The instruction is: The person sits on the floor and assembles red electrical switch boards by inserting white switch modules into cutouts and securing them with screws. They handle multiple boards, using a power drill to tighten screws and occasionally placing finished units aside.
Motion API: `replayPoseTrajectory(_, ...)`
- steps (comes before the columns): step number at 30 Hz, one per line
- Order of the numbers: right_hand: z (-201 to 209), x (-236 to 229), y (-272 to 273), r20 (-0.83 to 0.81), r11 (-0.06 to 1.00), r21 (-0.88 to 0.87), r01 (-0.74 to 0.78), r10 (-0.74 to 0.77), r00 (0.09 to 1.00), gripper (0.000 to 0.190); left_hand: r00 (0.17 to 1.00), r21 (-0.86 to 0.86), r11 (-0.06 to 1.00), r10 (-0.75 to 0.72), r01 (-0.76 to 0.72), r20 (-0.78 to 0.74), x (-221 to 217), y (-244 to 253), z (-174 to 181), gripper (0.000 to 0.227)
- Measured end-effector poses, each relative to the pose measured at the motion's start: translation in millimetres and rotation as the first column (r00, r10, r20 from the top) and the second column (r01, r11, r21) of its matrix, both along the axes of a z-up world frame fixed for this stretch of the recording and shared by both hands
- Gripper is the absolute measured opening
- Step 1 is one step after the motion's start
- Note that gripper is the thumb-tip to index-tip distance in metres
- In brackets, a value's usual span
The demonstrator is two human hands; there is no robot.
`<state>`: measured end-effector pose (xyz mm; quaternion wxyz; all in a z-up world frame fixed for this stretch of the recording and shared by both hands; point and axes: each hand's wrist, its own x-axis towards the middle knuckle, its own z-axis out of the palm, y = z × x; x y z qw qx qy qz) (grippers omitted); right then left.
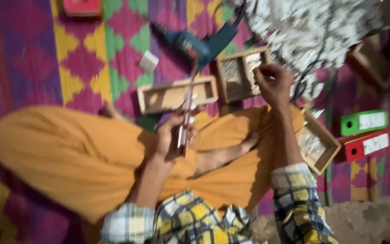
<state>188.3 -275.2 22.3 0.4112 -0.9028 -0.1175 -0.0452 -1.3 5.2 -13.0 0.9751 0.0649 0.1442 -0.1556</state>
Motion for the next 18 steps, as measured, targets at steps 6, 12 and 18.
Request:
replayPoseTrajectory(6, 51, -118, 92, -0.261, 0.890, 0.373, -0.263, 0.372, 0.891, 0.010, 0.997, -0.188, 0.980, -0.073, 0.071, -0.008, 3, -2, -9, 0.048)
replayPoseTrajectory(12, 65, -123, 118, -0.167, 0.894, 0.252, -0.370, 0.417, 0.894, 0.009, 0.995, -0.211, 0.975, -0.081, 0.066, -0.063, 3, -2, -2, 0.035)
replayPoseTrajectory(18, 66, -122, 116, -0.247, 0.884, 0.319, -0.341, 0.425, 0.871, 0.006, 0.998, -0.281, 0.957, -0.065, 0.068, 0.021, 2, -4, -4, 0.038)
